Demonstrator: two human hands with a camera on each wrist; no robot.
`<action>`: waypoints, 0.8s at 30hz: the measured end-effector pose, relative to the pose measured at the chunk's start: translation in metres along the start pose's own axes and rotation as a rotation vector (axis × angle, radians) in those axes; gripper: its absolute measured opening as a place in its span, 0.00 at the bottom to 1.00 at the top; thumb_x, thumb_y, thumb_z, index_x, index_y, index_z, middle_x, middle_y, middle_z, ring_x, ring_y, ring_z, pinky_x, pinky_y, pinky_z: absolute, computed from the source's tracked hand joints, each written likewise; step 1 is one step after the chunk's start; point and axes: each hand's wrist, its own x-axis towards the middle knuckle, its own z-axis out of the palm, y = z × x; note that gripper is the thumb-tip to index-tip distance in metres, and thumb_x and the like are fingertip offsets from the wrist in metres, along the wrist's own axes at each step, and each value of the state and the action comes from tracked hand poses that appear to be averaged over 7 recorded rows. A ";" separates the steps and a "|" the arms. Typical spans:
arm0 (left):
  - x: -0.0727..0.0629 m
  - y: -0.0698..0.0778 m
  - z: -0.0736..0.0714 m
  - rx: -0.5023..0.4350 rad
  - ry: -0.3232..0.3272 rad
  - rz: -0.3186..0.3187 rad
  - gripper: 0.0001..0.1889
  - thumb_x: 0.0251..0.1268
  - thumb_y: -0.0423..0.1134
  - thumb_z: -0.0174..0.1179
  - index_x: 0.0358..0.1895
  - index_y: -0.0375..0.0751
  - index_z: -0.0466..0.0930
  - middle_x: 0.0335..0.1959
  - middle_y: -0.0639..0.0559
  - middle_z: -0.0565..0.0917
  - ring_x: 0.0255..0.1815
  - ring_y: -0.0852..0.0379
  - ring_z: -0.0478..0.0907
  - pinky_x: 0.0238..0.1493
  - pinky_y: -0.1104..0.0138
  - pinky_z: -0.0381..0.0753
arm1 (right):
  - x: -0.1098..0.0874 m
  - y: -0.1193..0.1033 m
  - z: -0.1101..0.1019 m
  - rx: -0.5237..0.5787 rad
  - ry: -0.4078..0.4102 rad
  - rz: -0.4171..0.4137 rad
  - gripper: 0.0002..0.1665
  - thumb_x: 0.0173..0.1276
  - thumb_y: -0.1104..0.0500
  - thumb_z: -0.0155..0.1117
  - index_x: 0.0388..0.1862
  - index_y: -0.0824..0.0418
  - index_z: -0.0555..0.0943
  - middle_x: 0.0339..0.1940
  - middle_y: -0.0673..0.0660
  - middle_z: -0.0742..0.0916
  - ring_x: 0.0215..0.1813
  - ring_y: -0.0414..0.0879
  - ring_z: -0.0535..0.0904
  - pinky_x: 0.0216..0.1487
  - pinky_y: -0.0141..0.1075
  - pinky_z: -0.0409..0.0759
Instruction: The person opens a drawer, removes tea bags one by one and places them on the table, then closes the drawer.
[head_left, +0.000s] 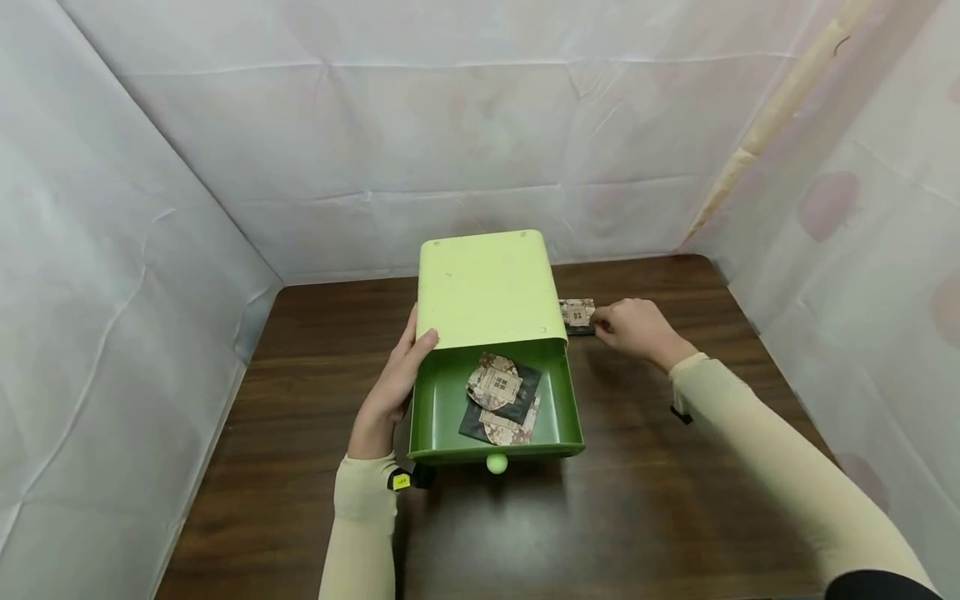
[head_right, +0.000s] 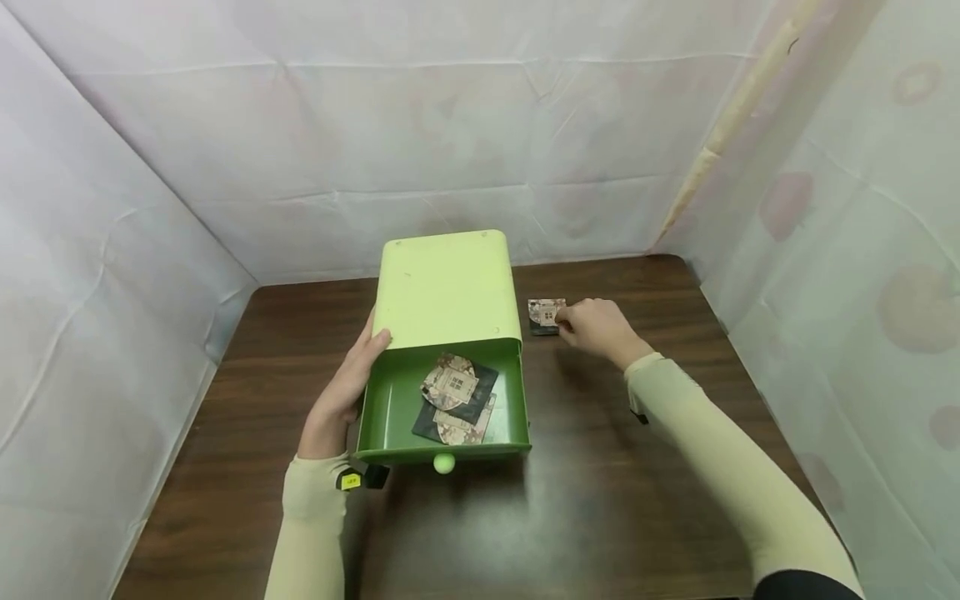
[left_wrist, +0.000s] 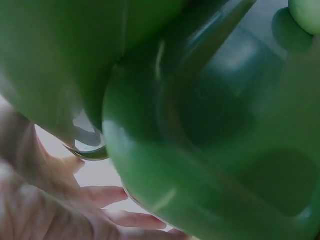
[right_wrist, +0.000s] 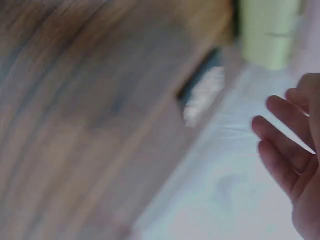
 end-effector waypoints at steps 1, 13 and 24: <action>0.000 0.000 0.001 -0.005 0.000 -0.001 0.37 0.75 0.57 0.47 0.77 0.71 0.35 0.78 0.58 0.38 0.68 0.44 0.60 0.54 0.51 0.72 | -0.006 -0.005 -0.009 0.000 0.008 -0.011 0.05 0.65 0.61 0.64 0.36 0.54 0.86 0.24 0.47 0.85 0.18 0.38 0.72 0.20 0.39 0.71; 0.003 0.002 0.007 -0.038 -0.014 -0.015 0.35 0.78 0.51 0.44 0.77 0.69 0.32 0.78 0.56 0.35 0.64 0.41 0.65 0.48 0.53 0.76 | -0.058 -0.059 -0.100 -0.059 0.261 -0.259 0.11 0.52 0.67 0.72 0.34 0.56 0.87 0.28 0.48 0.87 0.20 0.38 0.77 0.18 0.36 0.72; -0.007 0.032 0.018 -0.035 -0.019 -0.045 0.37 0.78 0.49 0.44 0.78 0.60 0.29 0.78 0.52 0.33 0.67 0.42 0.61 0.52 0.53 0.73 | -0.062 -0.118 -0.125 0.058 0.352 -0.508 0.05 0.60 0.66 0.64 0.31 0.58 0.85 0.26 0.48 0.85 0.26 0.40 0.80 0.24 0.38 0.78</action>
